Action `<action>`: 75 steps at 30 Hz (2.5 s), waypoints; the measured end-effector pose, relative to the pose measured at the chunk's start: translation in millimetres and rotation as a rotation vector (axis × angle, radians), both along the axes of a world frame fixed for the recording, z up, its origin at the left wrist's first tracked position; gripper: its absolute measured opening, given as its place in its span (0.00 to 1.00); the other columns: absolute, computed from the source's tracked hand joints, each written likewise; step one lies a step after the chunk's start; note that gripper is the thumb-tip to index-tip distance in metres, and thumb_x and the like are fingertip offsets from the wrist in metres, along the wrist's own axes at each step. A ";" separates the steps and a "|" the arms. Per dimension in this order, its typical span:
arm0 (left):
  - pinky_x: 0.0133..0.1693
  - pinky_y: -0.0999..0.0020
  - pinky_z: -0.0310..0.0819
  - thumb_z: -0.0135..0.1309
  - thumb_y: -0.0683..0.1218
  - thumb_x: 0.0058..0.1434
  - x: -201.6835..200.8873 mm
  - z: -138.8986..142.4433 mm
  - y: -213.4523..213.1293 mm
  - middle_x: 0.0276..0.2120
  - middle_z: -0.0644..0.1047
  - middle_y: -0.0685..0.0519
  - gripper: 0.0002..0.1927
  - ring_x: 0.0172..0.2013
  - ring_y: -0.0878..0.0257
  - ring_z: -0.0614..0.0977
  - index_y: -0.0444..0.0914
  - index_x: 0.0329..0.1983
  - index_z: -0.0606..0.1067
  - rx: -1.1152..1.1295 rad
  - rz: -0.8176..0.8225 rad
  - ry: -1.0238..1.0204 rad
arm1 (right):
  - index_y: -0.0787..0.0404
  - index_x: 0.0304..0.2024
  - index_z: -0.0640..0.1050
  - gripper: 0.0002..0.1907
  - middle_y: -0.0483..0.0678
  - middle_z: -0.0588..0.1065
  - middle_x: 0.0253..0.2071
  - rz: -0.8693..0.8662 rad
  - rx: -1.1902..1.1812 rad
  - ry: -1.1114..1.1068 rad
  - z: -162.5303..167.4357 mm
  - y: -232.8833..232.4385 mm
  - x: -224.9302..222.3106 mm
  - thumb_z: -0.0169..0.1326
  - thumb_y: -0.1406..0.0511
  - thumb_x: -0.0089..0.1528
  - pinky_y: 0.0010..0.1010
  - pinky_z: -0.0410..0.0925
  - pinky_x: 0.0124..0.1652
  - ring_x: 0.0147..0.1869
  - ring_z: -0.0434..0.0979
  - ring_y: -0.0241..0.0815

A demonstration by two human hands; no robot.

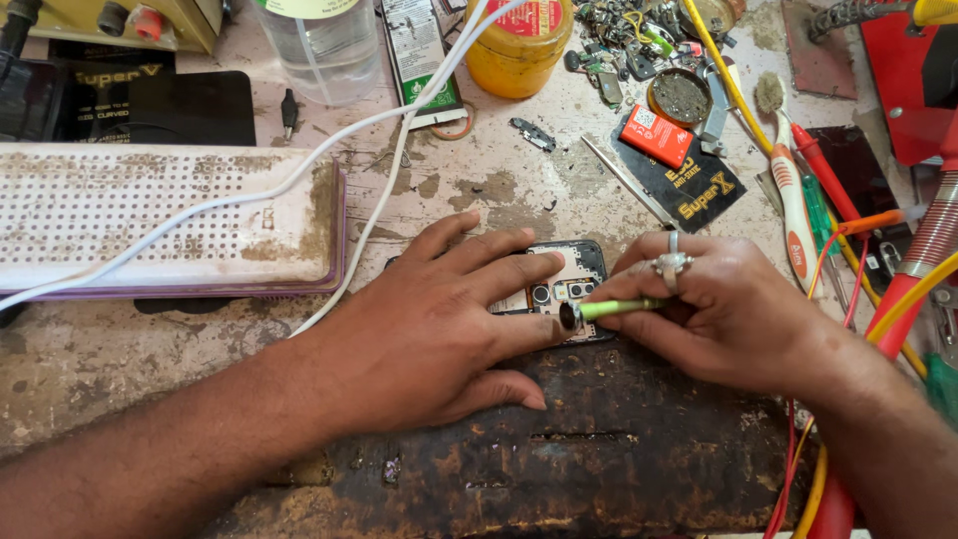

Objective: The person uses a green-handled screwdriver to remove screws from a disassembled mobile phone. They then use their fingers to lift and reposition a black ribbon cable inside the phone chassis.

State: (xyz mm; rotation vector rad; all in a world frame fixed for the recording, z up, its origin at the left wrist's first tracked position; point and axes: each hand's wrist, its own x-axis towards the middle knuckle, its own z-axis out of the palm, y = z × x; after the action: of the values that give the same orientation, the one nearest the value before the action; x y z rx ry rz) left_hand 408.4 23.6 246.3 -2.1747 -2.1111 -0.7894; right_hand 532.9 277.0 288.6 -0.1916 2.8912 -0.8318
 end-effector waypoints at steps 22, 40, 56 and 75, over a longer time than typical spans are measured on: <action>0.61 0.43 0.61 0.59 0.54 0.60 0.6 6.0 2.5 0.64 0.70 0.40 0.21 0.67 0.41 0.67 0.46 0.56 0.78 0.074 -0.012 -0.051 | 0.62 0.62 0.51 0.37 0.58 0.70 0.53 0.025 -0.316 0.545 -8.3 -8.3 23.7 0.59 0.80 0.60 0.41 0.80 0.52 0.54 0.84 0.53; 0.62 0.43 0.61 0.59 0.54 0.60 -0.7 5.6 2.3 0.64 0.70 0.40 0.21 0.67 0.41 0.67 0.46 0.57 0.78 0.084 -0.006 -0.048 | 0.56 0.56 0.64 0.23 0.55 0.75 0.44 0.088 -0.353 0.624 -6.5 -9.0 22.6 0.59 0.72 0.62 0.31 0.81 0.46 0.51 0.85 0.47; 0.61 0.42 0.61 0.60 0.52 0.60 -7.2 14.9 3.5 0.63 0.70 0.40 0.20 0.66 0.39 0.68 0.46 0.56 0.78 0.108 -0.013 -0.086 | 0.63 0.49 0.57 0.31 0.49 0.77 0.41 -0.016 -0.076 0.687 -10.0 -5.8 21.6 0.66 0.66 0.58 0.26 0.75 0.36 0.45 0.87 0.42; 0.62 0.43 0.62 0.61 0.53 0.60 -9.3 19.2 4.6 0.65 0.70 0.40 0.21 0.65 0.36 0.68 0.46 0.56 0.78 0.103 0.004 -0.125 | 0.57 0.61 0.52 0.39 0.53 0.67 0.51 0.133 -0.074 0.758 -16.2 5.2 23.9 0.66 0.71 0.62 0.16 0.79 0.44 0.51 0.87 0.38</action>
State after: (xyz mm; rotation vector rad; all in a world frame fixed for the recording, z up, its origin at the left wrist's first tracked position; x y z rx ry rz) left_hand 399.1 28.2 265.4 -2.1212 -2.0770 -1.0353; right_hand 556.8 282.3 272.3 -0.8689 3.4597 -1.0112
